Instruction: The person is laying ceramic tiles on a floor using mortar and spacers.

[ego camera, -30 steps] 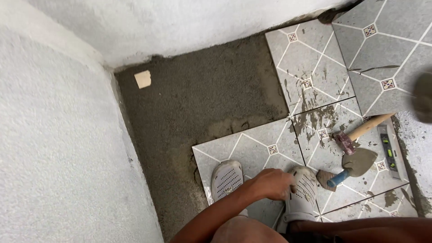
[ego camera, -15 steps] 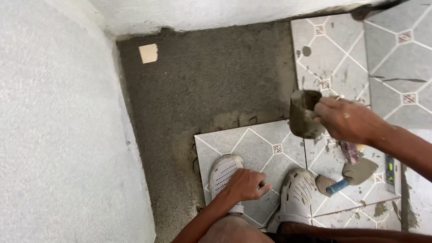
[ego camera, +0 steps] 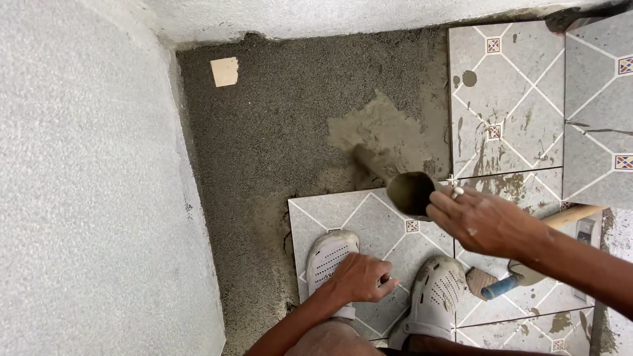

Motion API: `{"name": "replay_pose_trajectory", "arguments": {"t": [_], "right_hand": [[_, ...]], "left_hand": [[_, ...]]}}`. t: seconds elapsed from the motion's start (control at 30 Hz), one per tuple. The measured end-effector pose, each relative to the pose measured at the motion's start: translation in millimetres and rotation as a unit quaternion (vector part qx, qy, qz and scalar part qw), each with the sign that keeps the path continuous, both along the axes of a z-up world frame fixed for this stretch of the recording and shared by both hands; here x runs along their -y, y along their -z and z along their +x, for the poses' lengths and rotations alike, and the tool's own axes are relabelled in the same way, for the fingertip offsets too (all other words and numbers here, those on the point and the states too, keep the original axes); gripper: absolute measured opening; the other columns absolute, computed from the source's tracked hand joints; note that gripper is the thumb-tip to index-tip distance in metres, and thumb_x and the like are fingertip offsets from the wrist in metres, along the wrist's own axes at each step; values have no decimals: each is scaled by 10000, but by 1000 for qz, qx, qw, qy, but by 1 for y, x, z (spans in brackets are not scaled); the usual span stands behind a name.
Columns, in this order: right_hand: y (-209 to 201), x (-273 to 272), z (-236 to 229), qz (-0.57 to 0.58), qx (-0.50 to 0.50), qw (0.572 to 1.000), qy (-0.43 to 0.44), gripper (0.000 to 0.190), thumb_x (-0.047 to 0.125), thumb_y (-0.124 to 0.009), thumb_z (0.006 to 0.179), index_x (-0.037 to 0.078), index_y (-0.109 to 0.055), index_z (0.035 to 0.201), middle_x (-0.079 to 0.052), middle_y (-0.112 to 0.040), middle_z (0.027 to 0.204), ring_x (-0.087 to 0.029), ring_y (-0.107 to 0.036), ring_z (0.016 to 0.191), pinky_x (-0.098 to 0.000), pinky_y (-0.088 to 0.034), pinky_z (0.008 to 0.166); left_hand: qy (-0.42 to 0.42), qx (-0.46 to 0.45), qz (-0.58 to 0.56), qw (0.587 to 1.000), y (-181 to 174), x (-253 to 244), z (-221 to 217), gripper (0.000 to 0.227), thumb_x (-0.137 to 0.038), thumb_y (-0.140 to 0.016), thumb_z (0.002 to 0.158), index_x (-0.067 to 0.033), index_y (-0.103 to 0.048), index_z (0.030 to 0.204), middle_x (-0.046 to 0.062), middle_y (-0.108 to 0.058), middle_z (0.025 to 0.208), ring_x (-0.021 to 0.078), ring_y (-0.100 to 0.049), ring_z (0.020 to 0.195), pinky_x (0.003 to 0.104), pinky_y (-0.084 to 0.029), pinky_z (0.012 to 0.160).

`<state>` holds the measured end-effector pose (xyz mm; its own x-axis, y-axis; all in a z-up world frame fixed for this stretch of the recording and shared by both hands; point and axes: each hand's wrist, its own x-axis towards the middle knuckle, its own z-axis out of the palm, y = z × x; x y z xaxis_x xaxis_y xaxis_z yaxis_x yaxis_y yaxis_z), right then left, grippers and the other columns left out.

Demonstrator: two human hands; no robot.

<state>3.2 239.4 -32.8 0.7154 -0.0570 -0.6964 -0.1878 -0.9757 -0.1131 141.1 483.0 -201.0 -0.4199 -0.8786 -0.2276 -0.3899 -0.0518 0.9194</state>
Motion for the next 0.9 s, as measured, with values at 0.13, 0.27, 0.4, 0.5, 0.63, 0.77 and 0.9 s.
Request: {"name": "replay_pose_trajectory", "arguments": {"t": [0.13,0.27,0.4,0.5,0.63,0.77,0.9], "right_hand": [[0,-14,2,9,73,997,-36,237,136,-384,1029,36,-577,1124,-143,-616,956,-221,-665,660,-356,-619,617],[8,-22,28,35,106,994,-12,229,130,-410,987,29,-578,1105,-187,-635,1010,-266,-684,708,-393,-623,681],[33,-24,54,90,32,995,-5,350,171,-406,990,-21,-505,1265,-285,-634,1151,-337,-715,814,-475,-547,904],[37,-30,72,99,18,995,-10,423,224,-440,1000,-37,-473,1332,-312,-584,1259,-368,-717,899,-503,-533,967],[29,-39,70,76,121,989,-32,442,138,-490,901,-51,-520,1300,-328,-568,1319,-395,-710,923,-437,-615,765],[5,-53,72,26,118,992,41,365,45,-496,920,-5,-582,1270,-206,-623,1162,-317,-688,810,-368,-628,569],[-16,-63,78,-1,189,979,72,219,111,-555,929,35,-638,1117,-107,-611,908,-252,-661,698,-370,-614,533]], "left_hand": [[-17,-21,-3,1000,-8,3,4,365,-409,-652,923,-116,-606,709,11,-568,558,165,-473,424,404,-393,436],[-16,-6,-3,1000,-14,4,6,380,-406,-659,921,-105,-612,695,56,-593,558,201,-505,442,425,-415,461],[1,11,15,1000,-12,5,6,411,-416,-649,924,-88,-606,679,79,-612,565,241,-524,444,453,-434,460],[-41,-17,-10,999,-12,0,7,410,-417,-648,909,-91,-590,668,59,-585,572,220,-511,448,448,-436,488],[-49,-21,-9,999,-14,1,10,391,-400,-658,890,-94,-586,658,52,-589,572,218,-495,441,443,-432,484],[-25,-26,8,999,-17,1,14,387,-384,-646,903,-89,-590,659,79,-610,561,235,-526,438,449,-443,472],[12,-8,-7,1000,-17,2,11,387,-394,-658,887,-79,-600,669,78,-573,531,226,-527,429,449,-440,459]]}}
